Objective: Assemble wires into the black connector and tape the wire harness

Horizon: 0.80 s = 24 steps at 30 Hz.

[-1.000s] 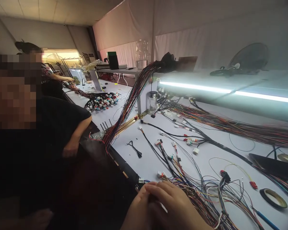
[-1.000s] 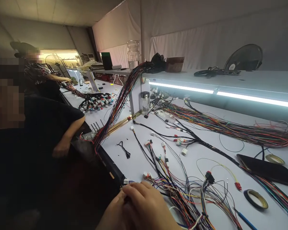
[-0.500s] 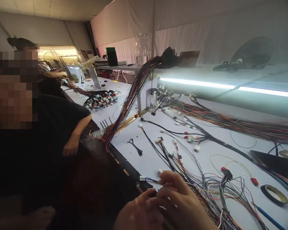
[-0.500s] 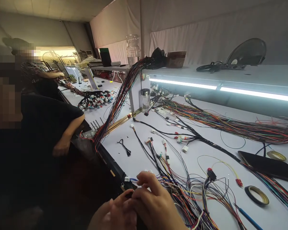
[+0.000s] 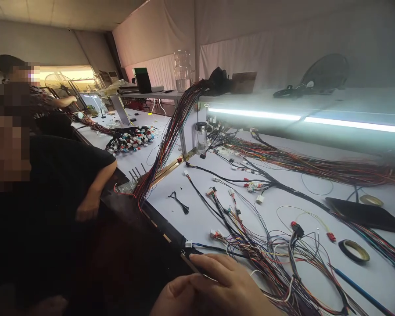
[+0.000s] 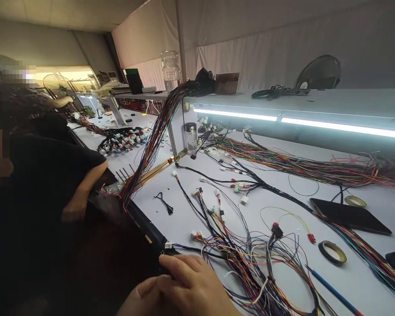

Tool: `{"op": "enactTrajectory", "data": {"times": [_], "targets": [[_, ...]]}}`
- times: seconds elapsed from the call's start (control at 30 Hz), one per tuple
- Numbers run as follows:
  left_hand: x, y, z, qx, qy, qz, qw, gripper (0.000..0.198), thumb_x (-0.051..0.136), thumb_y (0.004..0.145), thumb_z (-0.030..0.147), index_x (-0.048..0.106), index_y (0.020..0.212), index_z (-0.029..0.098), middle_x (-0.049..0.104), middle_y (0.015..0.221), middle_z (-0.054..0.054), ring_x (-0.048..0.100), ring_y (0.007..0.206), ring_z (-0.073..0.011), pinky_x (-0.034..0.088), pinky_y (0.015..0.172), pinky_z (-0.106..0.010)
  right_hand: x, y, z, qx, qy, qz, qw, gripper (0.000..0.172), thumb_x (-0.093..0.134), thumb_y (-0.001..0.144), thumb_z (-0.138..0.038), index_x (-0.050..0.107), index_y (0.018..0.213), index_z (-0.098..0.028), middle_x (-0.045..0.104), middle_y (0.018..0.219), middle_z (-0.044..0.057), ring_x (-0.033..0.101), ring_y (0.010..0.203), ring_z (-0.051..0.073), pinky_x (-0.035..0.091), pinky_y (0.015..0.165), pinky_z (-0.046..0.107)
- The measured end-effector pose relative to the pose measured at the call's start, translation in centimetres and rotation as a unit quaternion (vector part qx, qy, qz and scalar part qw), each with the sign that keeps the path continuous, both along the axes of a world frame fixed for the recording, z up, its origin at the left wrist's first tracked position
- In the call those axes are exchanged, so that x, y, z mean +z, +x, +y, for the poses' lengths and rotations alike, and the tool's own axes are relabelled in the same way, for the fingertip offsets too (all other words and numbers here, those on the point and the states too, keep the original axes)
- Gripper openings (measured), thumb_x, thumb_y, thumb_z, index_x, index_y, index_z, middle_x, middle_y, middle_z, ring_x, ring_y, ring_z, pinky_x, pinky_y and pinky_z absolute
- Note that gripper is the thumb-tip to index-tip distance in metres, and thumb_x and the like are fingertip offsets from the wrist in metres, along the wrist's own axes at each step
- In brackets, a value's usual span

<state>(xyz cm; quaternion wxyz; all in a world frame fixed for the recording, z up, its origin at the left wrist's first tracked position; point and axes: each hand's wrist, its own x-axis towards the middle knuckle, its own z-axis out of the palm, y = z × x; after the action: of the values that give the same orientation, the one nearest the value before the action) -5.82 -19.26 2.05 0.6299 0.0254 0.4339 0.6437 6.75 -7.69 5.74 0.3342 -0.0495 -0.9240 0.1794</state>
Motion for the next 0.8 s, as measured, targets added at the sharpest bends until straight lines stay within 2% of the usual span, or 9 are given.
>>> {"op": "enactTrajectory", "data": {"times": [0.1,0.17,0.27,0.33,0.47,0.57,0.67,0.73,0.8], "targets": [[0.2,-0.6,-0.3,-0.008,0.0,0.049,0.999,0.025,0.081,0.067,0.035,0.072,0.07,0.011,0.062,0.055,-0.004,0.059,0.057,-0.0158,0.045,0.065,-0.029,-0.4,0.4,-0.4,-0.002,-0.013,-0.021,1.0,0.037,0.053,0.09,-0.018,0.057,0.126,-0.024,0.066,0.123,0.007,0.07,0.092,0.019,0.059,0.076,0.027],[0.5,-1.8,-0.4,0.028,-0.012,0.132,0.991,0.027,0.084,0.063,0.033,0.071,0.076,0.013,0.062,0.055,-0.001,0.055,0.056,-0.0129,0.043,0.061,-0.025,0.0,0.9,-0.4,-0.014,-0.044,-0.023,0.999,0.049,0.048,0.087,-0.013,0.047,0.136,-0.019,0.065,0.124,0.012,0.069,0.097,0.02,0.059,0.078,0.028],[0.8,-4.4,-0.1,0.095,-0.047,0.271,0.957,0.04,0.083,0.065,0.03,0.065,0.099,0.018,0.066,0.062,0.001,0.056,0.058,-0.0134,0.042,0.063,-0.025,1.5,2.3,0.2,-0.05,-0.094,-0.014,0.994,0.059,0.046,0.085,-0.01,0.036,0.142,-0.019,0.062,0.126,0.014,0.069,0.095,0.019,0.059,0.079,0.028],[0.6,-6.1,0.4,0.098,-0.073,0.335,0.935,0.042,0.081,0.066,0.032,0.062,0.102,0.018,0.067,0.063,0.0,0.056,0.059,-0.0151,0.042,0.065,-0.026,2.4,3.4,0.8,-0.075,-0.116,-0.006,0.99,0.057,0.047,0.086,-0.011,0.037,0.141,-0.025,0.064,0.123,0.012,0.071,0.084,0.016,0.059,0.075,0.026],[-0.9,-8.2,1.5,0.034,-0.103,0.433,0.895,0.031,0.075,0.071,0.039,0.07,0.09,0.016,0.068,0.069,-0.004,0.059,0.065,-0.0201,0.043,0.068,-0.03,2.6,5.8,1.7,-0.113,-0.145,-0.001,0.983,0.052,0.049,0.088,-0.013,0.041,0.137,-0.029,0.068,0.112,0.008,0.07,0.073,0.013,0.059,0.069,0.023],[-2.1,-8.4,1.9,0.001,-0.105,0.527,0.843,0.028,0.073,0.072,0.039,0.075,0.093,0.022,0.072,0.079,-0.007,0.062,0.079,-0.0269,0.043,0.078,-0.033,1.8,7.9,2.3,-0.158,-0.152,-0.006,0.976,0.045,0.051,0.089,-0.019,0.048,0.133,-0.031,0.068,0.112,0.007,0.071,0.076,0.015,0.06,0.066,0.023],[-2.8,-8.2,1.7,-0.02,-0.122,0.607,0.785,0.031,0.07,0.072,0.038,0.076,0.1,0.026,0.074,0.095,-0.011,0.062,0.094,-0.0334,0.039,0.092,-0.037,1.3,10.8,3.0,-0.218,-0.164,-0.021,0.962,0.038,0.058,0.087,-0.027,0.056,0.125,-0.033,0.071,0.105,0.005,0.071,0.082,0.02,0.06,0.072,0.027],[-2.7,-8.0,1.3,-0.083,-0.155,0.651,0.738,0.041,0.061,0.078,0.04,0.07,0.115,0.025,0.074,0.094,-0.014,0.064,0.092,-0.0364,0.038,0.092,-0.044,1.4,12.9,3.4,-0.272,-0.216,-0.018,0.938,0.037,0.06,0.087,-0.034,0.057,0.124,-0.033,0.071,0.1,0.006,0.07,0.083,0.021,0.06,0.073,0.029],[-2.5,-8.1,0.8,-0.17,-0.182,0.685,0.685,0.052,0.05,0.084,0.042,0.059,0.13,0.021,0.074,0.087,-0.016,0.067,0.085,-0.0398,0.041,0.086,-0.051,1.7,14.9,4.0,-0.34,-0.293,0.02,0.894,0.044,0.059,0.086,-0.039,0.051,0.129,-0.033,0.069,0.105,0.007,0.069,0.083,0.022,0.06,0.069,0.03]]}}
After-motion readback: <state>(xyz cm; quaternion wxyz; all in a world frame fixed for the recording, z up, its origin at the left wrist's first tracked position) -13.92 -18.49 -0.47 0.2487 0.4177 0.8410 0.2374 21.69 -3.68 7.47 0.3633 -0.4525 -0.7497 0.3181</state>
